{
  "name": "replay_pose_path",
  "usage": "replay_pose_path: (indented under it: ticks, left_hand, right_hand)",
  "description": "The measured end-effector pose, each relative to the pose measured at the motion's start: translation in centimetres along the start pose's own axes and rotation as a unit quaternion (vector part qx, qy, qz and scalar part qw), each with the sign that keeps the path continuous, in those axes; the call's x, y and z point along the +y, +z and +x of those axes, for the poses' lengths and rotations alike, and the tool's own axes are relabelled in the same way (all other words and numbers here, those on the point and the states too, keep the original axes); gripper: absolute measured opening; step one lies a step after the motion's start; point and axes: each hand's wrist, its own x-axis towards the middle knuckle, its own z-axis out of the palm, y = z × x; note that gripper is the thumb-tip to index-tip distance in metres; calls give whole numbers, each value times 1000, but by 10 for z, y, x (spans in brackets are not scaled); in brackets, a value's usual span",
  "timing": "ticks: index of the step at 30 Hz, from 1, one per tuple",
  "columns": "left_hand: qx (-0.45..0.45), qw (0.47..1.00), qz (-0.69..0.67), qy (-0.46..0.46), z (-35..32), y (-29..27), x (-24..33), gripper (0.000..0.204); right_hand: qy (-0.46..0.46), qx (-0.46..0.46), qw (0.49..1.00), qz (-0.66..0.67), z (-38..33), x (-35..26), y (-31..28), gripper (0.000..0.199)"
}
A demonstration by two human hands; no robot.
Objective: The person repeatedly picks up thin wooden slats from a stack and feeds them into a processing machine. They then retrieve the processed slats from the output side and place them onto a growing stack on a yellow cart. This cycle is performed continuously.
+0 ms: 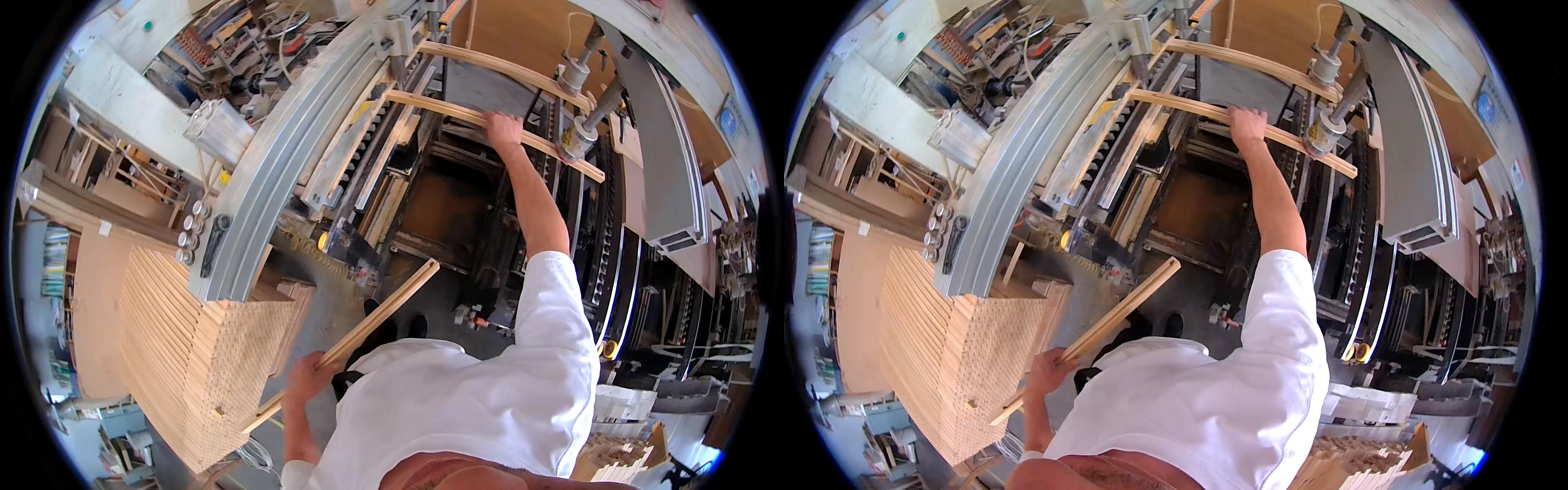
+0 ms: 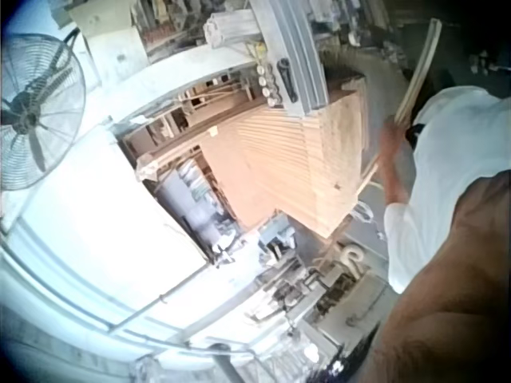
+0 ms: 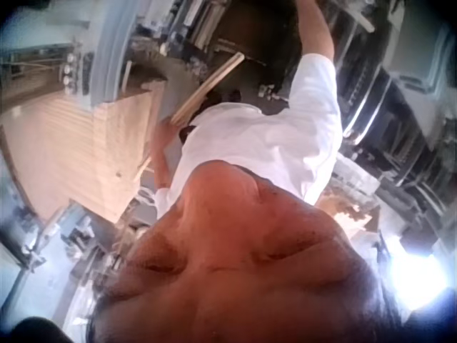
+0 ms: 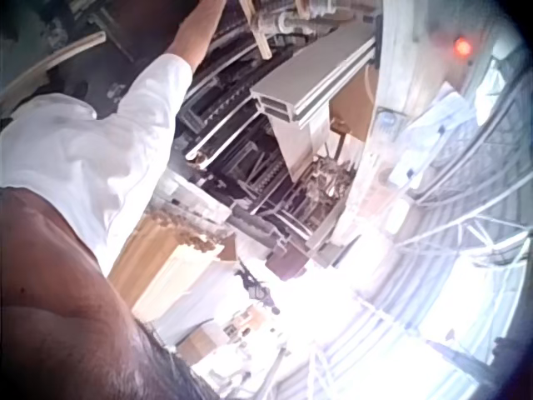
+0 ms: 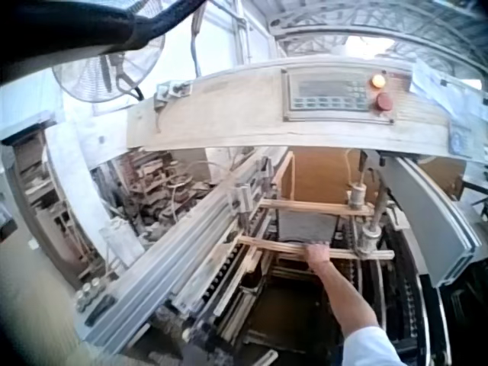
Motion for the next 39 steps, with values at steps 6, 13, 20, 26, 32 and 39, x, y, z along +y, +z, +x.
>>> replay_pose_path:
  ticks: [6, 13, 20, 26, 32, 39]
  left_hand:
    - [11, 983, -146, -110, -78, -56, -22, 28]
    - [179, 914, -348, -108, -198, -105, -86, 24]
    - [382, 858, -321, -124, -245, -165, -156, 28]
    - [534, 779, -285, -166, -277, -240, -238, 33]
    - [549, 765, -147, -303, -192, -273, -414, 47]
    - [467, 788, -92, -391, -101, -315, -484, 56]
  right_hand:
    - [4, 24, 999, -23, 5, -3, 8, 25]
    - [54, 37, 997, -32, 8, -37, -9, 39]
    - [-45, 80, 924, 372, -83, -147, -57, 42]
    - [-128, -27, 802, 583, -275, -267, -117, 25]
    - [-131, -113, 819, 547, -412, -326, -73, 20]
    - [-78, -302, 864, 396, -555, -325, -51, 34]
